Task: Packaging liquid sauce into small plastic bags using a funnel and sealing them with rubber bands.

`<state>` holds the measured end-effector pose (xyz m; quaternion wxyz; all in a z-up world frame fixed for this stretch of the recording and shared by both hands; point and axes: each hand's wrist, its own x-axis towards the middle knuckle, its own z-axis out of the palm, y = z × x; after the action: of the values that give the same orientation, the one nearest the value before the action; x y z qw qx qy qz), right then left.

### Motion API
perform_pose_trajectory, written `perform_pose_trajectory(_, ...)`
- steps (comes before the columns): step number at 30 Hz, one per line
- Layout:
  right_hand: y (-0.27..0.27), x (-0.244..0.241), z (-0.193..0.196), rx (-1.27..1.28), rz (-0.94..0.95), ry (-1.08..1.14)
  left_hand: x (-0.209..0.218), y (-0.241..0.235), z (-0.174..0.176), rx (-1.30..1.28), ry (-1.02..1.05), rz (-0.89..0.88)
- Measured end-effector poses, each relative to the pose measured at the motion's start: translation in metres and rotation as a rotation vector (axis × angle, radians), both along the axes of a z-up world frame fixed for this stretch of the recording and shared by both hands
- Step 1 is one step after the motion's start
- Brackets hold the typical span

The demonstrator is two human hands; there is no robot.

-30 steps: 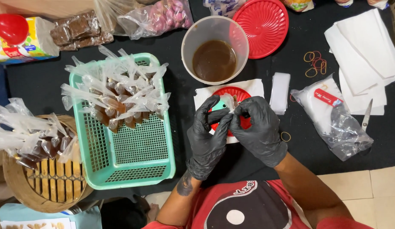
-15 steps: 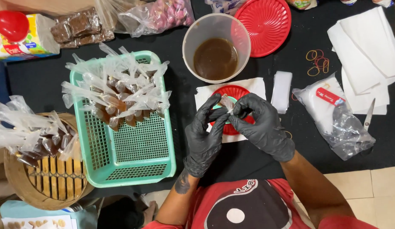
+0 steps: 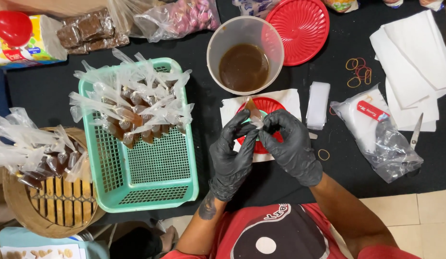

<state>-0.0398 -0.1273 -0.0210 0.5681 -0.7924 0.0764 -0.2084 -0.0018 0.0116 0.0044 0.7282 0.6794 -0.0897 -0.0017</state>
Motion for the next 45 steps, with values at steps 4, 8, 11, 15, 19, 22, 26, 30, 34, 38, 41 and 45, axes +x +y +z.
perform_pose_trajectory(4, -0.003, -0.002, 0.0, 0.123, -0.019, 0.083, 0.003, 0.002, 0.0, -0.004, -0.051, -0.078)
perform_pose_trajectory(8, 0.001, -0.002, 0.001, -0.236, -0.096, -0.124, 0.003, 0.001, 0.014, -0.074, 0.13, -0.123)
perform_pose_trajectory(11, -0.004, -0.006, -0.034, -0.551, -0.132, -0.23, 0.006, -0.005, -0.032, -0.268, 0.273, -0.076)
perform_pose_trajectory(15, 0.002, -0.002, -0.025, -0.546, -0.172, -0.235, 0.005, -0.009, -0.019, -0.333, 0.347, -0.033)
perform_pose_trajectory(19, 0.008, -0.001, 0.005, -0.185, -0.122, -0.002, 0.003, -0.008, -0.002, -0.231, 0.291, 0.006)
perform_pose_trajectory(22, 0.008, -0.004, 0.012, -0.2, -0.146, -0.002, 0.002, -0.011, -0.002, -0.152, 0.24, 0.036)
perform_pose_trajectory(26, 0.011, -0.009, 0.001, -0.121, -0.181, -0.05, 0.005, -0.019, -0.031, -0.299, 0.315, 0.097)
perform_pose_trajectory(30, 0.014, -0.005, -0.009, 0.173, -0.179, -0.086, 0.009, -0.017, -0.032, -0.388, 0.342, 0.105)
perform_pose_trajectory(34, 0.014, -0.002, 0.001, 0.086, -0.228, -0.091, 0.005, -0.021, -0.028, -0.236, 0.284, 0.156)
perform_pose_trajectory(38, 0.024, -0.001, 0.023, -0.098, -0.273, -0.133, -0.001, -0.019, 0.0, 0.061, 0.038, 0.172)
perform_pose_trajectory(41, 0.026, -0.001, 0.02, -0.072, -0.264, -0.114, 0.0, -0.016, 0.009, 0.078, -0.029, 0.141)
perform_pose_trajectory(45, 0.018, -0.003, 0.013, 0.054, -0.206, -0.051, -0.003, -0.011, 0.003, 0.139, -0.066, 0.124)
